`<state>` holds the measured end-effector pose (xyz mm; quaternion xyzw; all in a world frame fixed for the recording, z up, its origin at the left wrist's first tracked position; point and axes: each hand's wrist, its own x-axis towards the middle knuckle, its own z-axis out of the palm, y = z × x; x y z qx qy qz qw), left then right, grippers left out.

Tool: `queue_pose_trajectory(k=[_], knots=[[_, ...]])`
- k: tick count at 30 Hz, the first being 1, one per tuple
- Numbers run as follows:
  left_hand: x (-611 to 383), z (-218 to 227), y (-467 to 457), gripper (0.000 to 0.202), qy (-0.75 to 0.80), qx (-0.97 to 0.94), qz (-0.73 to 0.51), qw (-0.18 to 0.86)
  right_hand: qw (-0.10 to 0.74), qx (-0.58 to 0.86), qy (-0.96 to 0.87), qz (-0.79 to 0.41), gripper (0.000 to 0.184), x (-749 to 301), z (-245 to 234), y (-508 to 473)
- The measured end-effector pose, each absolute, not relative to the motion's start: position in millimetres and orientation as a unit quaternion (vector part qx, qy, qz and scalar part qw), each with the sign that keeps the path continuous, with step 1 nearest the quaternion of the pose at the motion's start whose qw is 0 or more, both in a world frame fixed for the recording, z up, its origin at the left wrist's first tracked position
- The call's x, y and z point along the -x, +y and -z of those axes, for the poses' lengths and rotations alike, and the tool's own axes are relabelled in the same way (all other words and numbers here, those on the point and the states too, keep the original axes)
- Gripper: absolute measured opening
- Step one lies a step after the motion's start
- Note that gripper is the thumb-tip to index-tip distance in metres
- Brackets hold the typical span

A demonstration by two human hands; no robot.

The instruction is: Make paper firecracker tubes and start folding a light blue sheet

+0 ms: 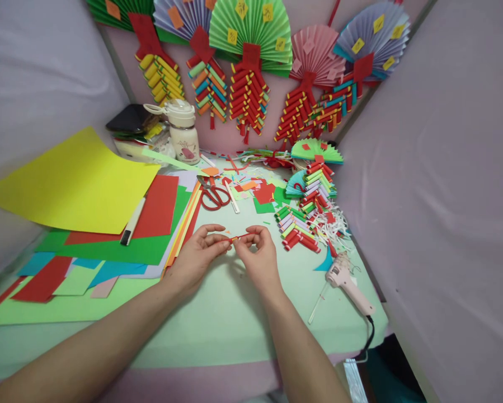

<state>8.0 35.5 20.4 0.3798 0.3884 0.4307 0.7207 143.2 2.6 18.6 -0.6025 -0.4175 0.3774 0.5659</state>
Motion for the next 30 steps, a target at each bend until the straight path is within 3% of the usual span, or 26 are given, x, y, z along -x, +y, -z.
queue_pose_trajectory(k=[25, 30], knots=[[-3.4, -22.7, 37.2, 0.016, 0.348, -0.243, -0.355, 0.833, 0.561, 0.616, -0.46, -0.307, 0.023, -146.1, -27.2, -2.8], [-2.1, -22.5, 40.8, 0.012, 0.333, -0.205, -0.325, 0.861, 0.535, 0.629, -0.534, -0.18, 0.018, -148.0, -22.1, -4.1]])
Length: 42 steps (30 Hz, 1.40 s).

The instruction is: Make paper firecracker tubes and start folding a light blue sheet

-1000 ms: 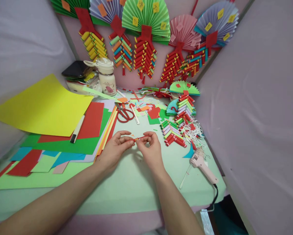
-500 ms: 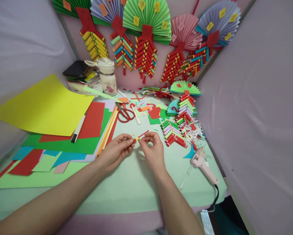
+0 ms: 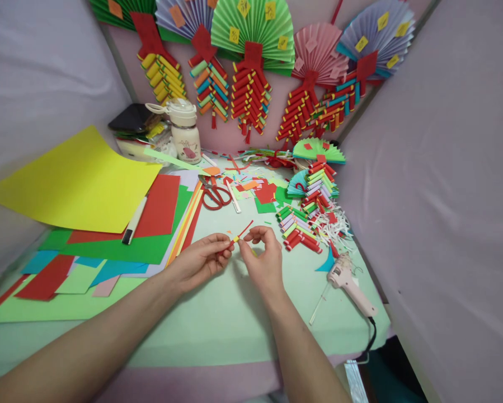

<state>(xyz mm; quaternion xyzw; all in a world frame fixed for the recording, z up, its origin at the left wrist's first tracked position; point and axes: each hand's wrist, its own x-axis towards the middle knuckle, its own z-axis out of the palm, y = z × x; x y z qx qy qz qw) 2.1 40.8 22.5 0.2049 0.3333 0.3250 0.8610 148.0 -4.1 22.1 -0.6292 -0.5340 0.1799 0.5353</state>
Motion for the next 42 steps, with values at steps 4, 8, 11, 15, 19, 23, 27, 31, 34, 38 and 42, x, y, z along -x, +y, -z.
queue_pose_trajectory(k=[4, 8, 11, 15, 19, 23, 27, 31, 34, 38, 42], knots=[[-2, -22, 43, 0.009, 0.328, -0.193, -0.318, 0.869, 0.461, 0.636, -0.617, 0.048, 0.017, -150, -17, -7], [-3, -22, 42, 0.009, 0.354, -0.225, -0.334, 0.844, 0.394, 0.615, -0.668, 0.146, 0.008, -149, -18, -10], [-4, -22, 40, 0.013, 0.373, -0.261, -0.344, 0.821, 0.358, 0.603, -0.692, 0.17, 0.014, -148, -19, -12], [-3, -21, 39, 0.017, 0.379, -0.294, -0.349, 0.805, 0.323, 0.603, -0.71, 0.167, 0.02, -148, -18, -14], [-3, -21, 38, 0.018, 0.385, -0.309, -0.347, 0.797, 0.315, 0.609, -0.707, 0.173, 0.019, -149, -16, -14], [-4, -22, 38, 0.018, 0.388, -0.301, -0.341, 0.802, 0.304, 0.612, -0.709, 0.176, 0.015, -148, -16, -13], [-4, -24, 39, 0.015, 0.383, -0.274, -0.318, 0.823, 0.295, 0.613, -0.712, 0.174, 0.012, -148, -17, -14], [-2, -27, 39, 0.018, 0.395, -0.355, -0.31, 0.788, 0.278, 0.618, -0.716, 0.165, 0.012, -149, -18, -14], [0, -29, 37, 0.021, 0.422, -0.555, -0.376, 0.61, 0.269, 0.621, -0.719, 0.159, 0.011, -149, -18, -14], [3, -24, 36, 0.016, 0.376, -0.737, -0.402, 0.393, 0.263, 0.627, -0.718, 0.148, 0.013, -148, -17, -13], [4, -18, 37, 0.011, 0.38, -0.766, -0.39, 0.341, 0.289, 0.621, -0.711, 0.155, 0.014, -147, -14, -12]])
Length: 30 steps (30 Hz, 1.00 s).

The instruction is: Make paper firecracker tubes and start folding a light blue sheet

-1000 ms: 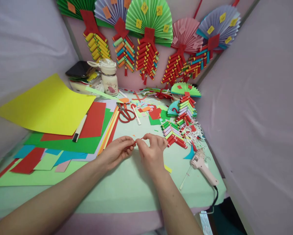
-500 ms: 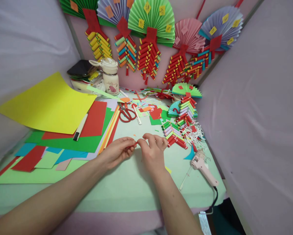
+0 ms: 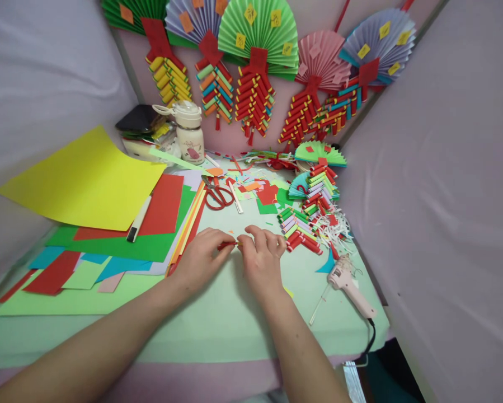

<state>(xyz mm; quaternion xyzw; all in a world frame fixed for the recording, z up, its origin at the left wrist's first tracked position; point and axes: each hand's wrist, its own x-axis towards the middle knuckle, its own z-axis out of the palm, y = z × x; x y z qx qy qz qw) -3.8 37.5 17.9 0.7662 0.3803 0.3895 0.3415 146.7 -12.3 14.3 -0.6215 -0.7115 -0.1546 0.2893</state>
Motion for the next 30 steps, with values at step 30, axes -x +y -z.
queue_pose_trajectory(k=[30], knots=[[-5.4, -17.5, 37.6, 0.015, 0.415, -0.513, -0.403, 0.634, 0.52, 0.618, -0.528, -0.262, 0.015, -148.6, -20.9, -6.3]])
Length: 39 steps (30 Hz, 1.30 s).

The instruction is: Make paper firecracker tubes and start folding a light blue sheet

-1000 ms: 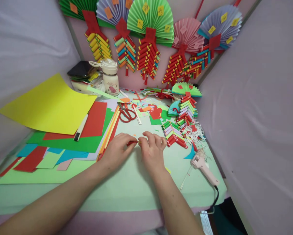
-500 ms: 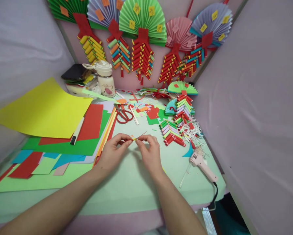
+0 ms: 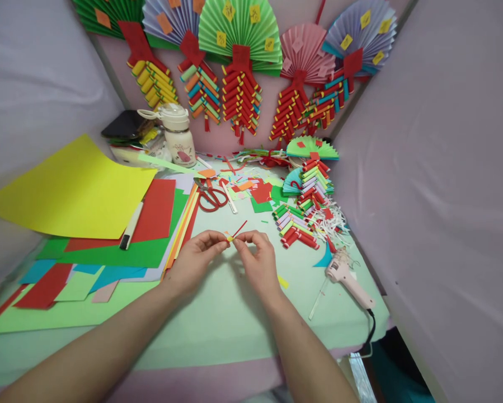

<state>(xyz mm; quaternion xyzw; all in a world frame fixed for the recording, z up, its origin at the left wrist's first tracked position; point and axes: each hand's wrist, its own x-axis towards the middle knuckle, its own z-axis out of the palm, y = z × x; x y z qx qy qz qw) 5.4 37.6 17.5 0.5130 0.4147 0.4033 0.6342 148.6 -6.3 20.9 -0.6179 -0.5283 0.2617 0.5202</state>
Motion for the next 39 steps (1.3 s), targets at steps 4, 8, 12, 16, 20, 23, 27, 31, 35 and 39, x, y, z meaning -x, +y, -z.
queue_pose_trajectory(k=[4, 8, 12, 16, 20, 23, 27, 31, 35, 39], knots=[[-6, -23, 36, 0.019, 0.386, -0.451, -0.39, 0.704, 0.52, 0.615, -0.532, -0.261, 0.014, -151, -21, -7], [-4, -23, 36, 0.021, 0.34, -0.394, -0.359, 0.774, 0.523, 0.608, -0.535, -0.267, 0.012, -152, -23, -8], [1, -19, 39, 0.021, 0.287, -0.314, -0.28, 0.861, 0.521, 0.586, -0.555, -0.28, 0.009, -155, -25, -9], [5, -20, 41, 0.023, 0.248, -0.267, -0.201, 0.909, 0.509, 0.563, -0.579, -0.299, 0.008, -160, -28, -11], [9, -22, 43, 0.026, 0.218, -0.253, -0.142, 0.932, 0.475, 0.533, -0.621, -0.323, 0.018, -165, -35, -16], [11, -22, 42, 0.025, 0.195, -0.24, -0.107, 0.945, 0.455, 0.494, -0.658, -0.34, 0.015, -168, -40, -20], [12, -21, 42, 0.024, 0.178, -0.245, -0.083, 0.949, 0.451, 0.466, -0.679, -0.345, 0.01, -169, -43, -22], [9, -25, 41, 0.025, 0.217, -0.292, -0.126, 0.923, 0.46, 0.473, -0.674, -0.332, 0.009, -170, -43, -21], [4, -32, 41, 0.017, 0.29, -0.427, -0.285, 0.808, 0.445, 0.529, -0.666, -0.281, 0.011, -171, -42, -20], [1, -34, 39, 0.021, 0.337, -0.532, -0.331, 0.703, 0.422, 0.579, -0.655, -0.242, 0.013, -169, -39, -19]])
